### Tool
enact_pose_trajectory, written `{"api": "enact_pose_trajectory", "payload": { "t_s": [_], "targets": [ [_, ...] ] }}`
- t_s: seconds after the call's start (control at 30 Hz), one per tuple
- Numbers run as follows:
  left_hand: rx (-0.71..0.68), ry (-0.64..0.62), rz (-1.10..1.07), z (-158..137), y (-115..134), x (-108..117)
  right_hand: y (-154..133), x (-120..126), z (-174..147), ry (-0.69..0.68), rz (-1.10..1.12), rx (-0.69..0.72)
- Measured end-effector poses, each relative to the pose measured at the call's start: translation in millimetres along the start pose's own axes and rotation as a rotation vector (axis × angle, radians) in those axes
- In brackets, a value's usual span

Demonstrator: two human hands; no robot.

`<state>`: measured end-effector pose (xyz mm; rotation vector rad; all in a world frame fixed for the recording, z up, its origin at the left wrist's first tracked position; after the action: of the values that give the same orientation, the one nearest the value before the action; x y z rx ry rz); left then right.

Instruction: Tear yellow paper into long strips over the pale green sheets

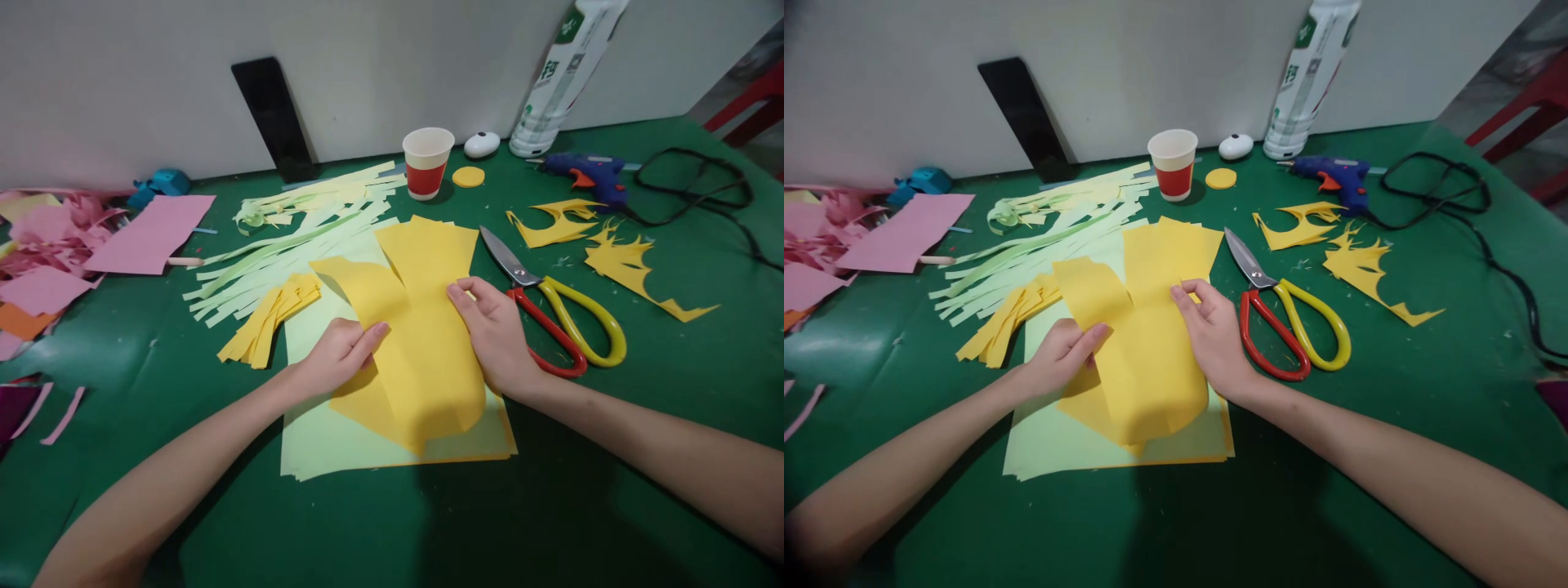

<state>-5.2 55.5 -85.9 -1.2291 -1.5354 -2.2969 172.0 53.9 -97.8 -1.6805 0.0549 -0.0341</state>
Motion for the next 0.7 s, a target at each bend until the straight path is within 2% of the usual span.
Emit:
{"api": "enact_pose_trajectory", "payload": {
  "t_s": [0.3,0.53,0.7],
  "targets": [
    [0.003,0.060,0.000,-1.6,-4.7,0.0,4.0,0.2,5.2,0.078,0.017,0.030],
    [-0.133,-0.106,-0.014,0.4,-0.9,-1.6,2.6,0.7,4.2,0.066,0.033,0.026],
    [-0.141,-0.013,-0.025,-0.5,-1.9,-1.5,-0.4,-0.4,2.3,0.017,0.001,-0.005]
  ]
}}
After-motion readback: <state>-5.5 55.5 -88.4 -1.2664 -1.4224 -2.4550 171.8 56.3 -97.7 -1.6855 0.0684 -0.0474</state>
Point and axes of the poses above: each hand's wrist, its own z-axis towards the middle knuckle, its own x-axis out of the back of the hand, y = z × x, the point moved 2 cm from there along z, towards the middle knuckle, and after that the axes turned 5 degrees about -z, right-handed, at the moved point
